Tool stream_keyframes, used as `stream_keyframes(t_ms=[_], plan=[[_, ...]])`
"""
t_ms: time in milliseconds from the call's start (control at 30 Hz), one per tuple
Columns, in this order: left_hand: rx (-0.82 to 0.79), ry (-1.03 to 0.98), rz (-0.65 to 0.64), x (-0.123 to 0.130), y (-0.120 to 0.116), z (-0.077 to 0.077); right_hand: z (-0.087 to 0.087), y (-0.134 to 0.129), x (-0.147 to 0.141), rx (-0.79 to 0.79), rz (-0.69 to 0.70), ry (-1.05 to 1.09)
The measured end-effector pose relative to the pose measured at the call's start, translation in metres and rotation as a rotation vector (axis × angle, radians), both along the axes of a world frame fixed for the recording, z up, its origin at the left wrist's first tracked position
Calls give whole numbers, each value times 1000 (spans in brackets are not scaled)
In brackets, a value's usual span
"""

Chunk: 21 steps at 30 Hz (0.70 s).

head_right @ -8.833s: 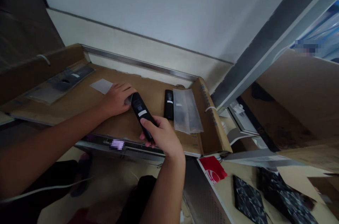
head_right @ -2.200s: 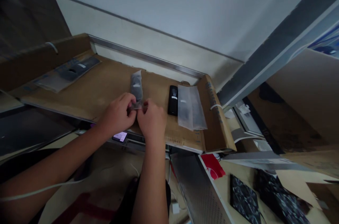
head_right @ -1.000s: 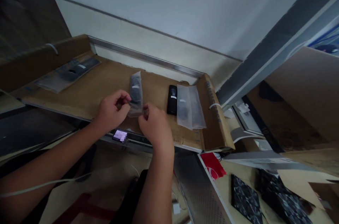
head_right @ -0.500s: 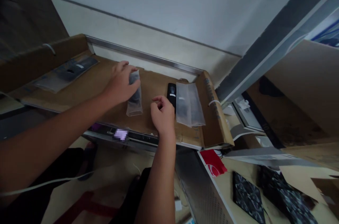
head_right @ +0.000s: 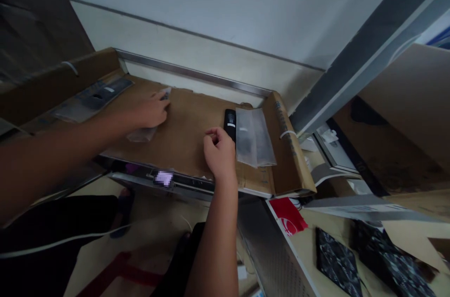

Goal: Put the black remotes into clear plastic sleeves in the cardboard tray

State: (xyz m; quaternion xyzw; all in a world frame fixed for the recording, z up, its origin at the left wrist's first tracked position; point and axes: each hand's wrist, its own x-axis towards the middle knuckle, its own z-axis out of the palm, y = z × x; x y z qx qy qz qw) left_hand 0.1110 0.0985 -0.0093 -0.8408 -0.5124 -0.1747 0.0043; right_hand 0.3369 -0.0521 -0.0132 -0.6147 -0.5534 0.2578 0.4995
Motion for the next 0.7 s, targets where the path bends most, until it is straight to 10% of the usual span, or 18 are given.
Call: stream_keyframes(t_ms=[267, 500, 600, 700], plan=[[111, 29, -196, -92, 24, 9, 0, 2, -1, 21, -13, -18], [76, -255, -508, -39, -128, 55, 0, 3, 0, 28, 1, -15], [-55, -508, -505, -45, -209, 26, -1, 4, 0, 30, -3, -30], [-149, -632, -223, -64, -247, -42, -2, 4, 0, 23, -7, -36]])
